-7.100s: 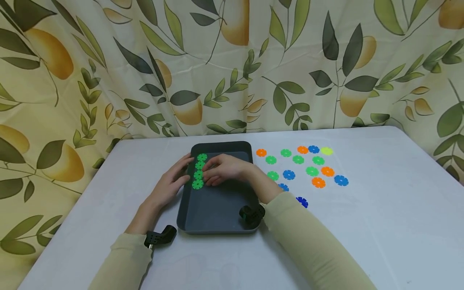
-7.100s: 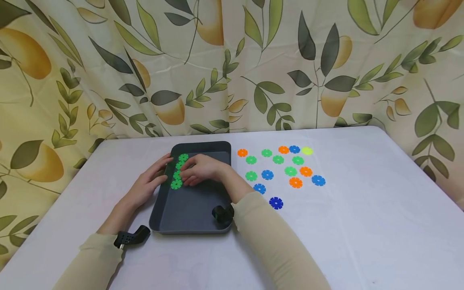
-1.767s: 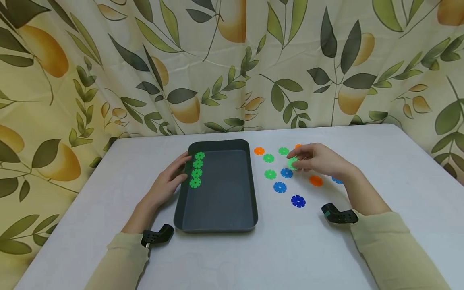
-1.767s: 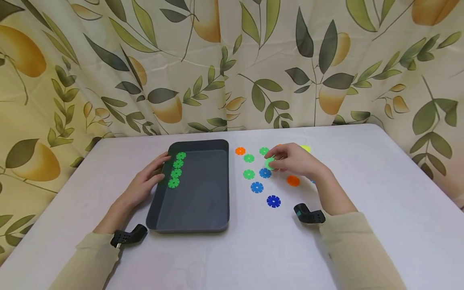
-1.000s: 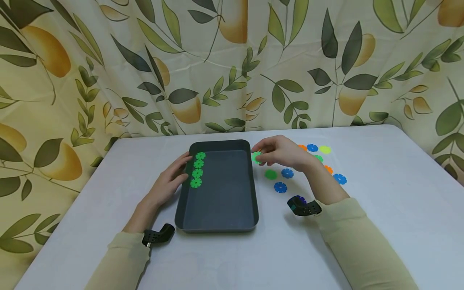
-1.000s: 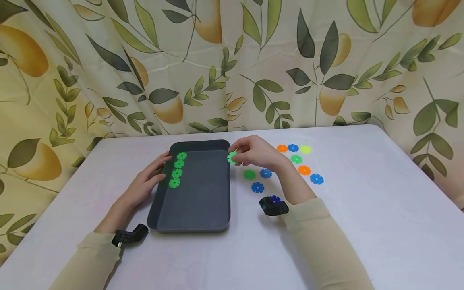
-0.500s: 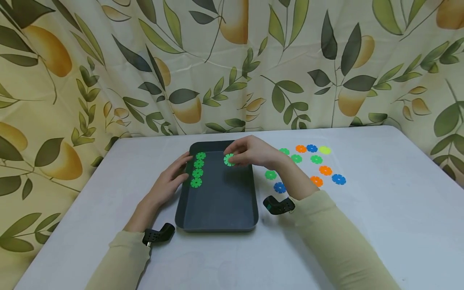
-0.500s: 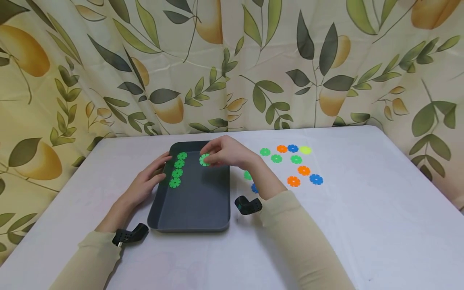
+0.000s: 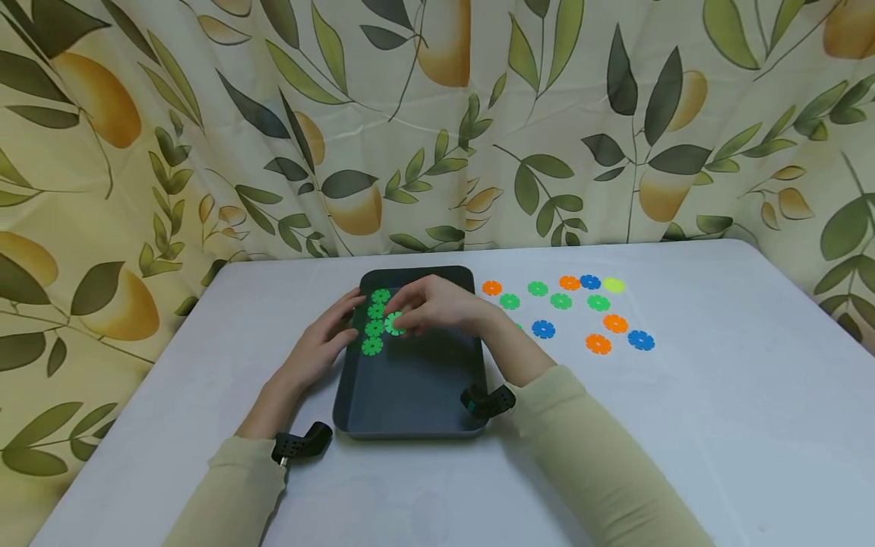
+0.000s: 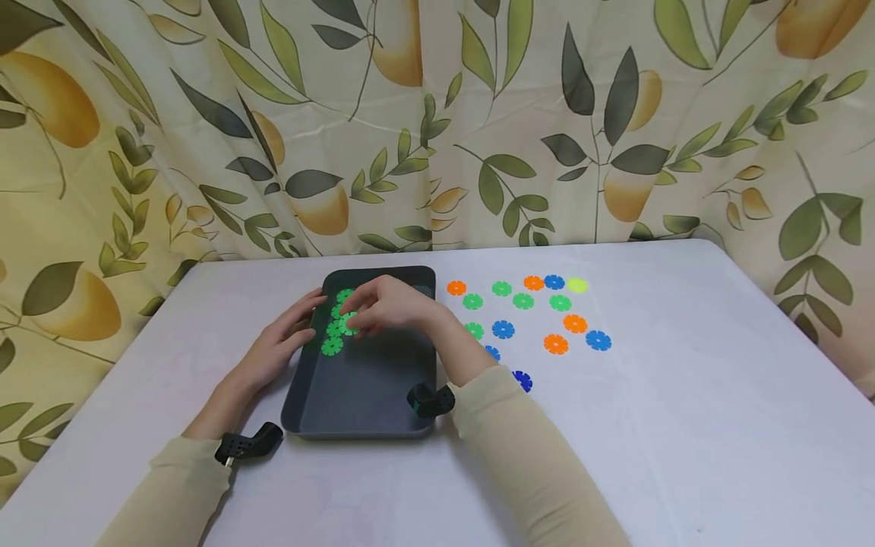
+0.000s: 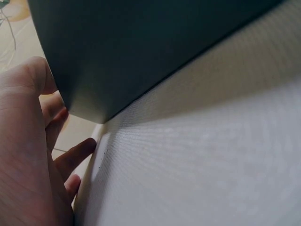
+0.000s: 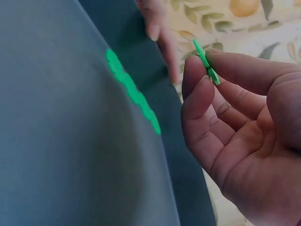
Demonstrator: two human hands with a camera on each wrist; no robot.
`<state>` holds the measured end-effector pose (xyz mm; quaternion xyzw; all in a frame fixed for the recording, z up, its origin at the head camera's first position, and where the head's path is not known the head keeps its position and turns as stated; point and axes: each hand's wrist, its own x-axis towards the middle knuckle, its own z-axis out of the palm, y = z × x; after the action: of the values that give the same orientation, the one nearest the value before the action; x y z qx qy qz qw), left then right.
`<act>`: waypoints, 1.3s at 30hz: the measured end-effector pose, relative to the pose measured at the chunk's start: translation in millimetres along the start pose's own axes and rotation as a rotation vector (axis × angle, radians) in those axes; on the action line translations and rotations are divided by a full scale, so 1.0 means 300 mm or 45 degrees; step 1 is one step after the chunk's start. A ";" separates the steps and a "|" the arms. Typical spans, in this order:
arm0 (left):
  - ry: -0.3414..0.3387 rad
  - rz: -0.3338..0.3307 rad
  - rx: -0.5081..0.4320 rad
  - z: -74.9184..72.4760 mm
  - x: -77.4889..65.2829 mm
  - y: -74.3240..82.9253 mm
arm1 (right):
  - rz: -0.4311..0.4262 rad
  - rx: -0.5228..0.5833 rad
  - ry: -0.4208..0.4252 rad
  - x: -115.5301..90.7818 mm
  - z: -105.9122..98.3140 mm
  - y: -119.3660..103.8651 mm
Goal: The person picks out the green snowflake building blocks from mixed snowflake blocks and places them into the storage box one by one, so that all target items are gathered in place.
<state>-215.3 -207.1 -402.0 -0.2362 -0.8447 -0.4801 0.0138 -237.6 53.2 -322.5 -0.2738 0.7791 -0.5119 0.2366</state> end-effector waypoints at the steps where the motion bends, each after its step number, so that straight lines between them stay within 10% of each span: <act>1: 0.000 0.003 0.001 0.001 0.000 -0.001 | 0.004 -0.001 -0.010 0.006 0.008 0.002; 39: -0.019 0.019 -0.024 -0.003 0.000 0.003 | 0.172 0.057 -0.235 0.080 0.117 0.021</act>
<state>-215.1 -207.4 -400.8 -0.2462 -0.8384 -0.4862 0.0088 -233.7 15.8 -343.3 -0.2613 0.7592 -0.4846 0.3472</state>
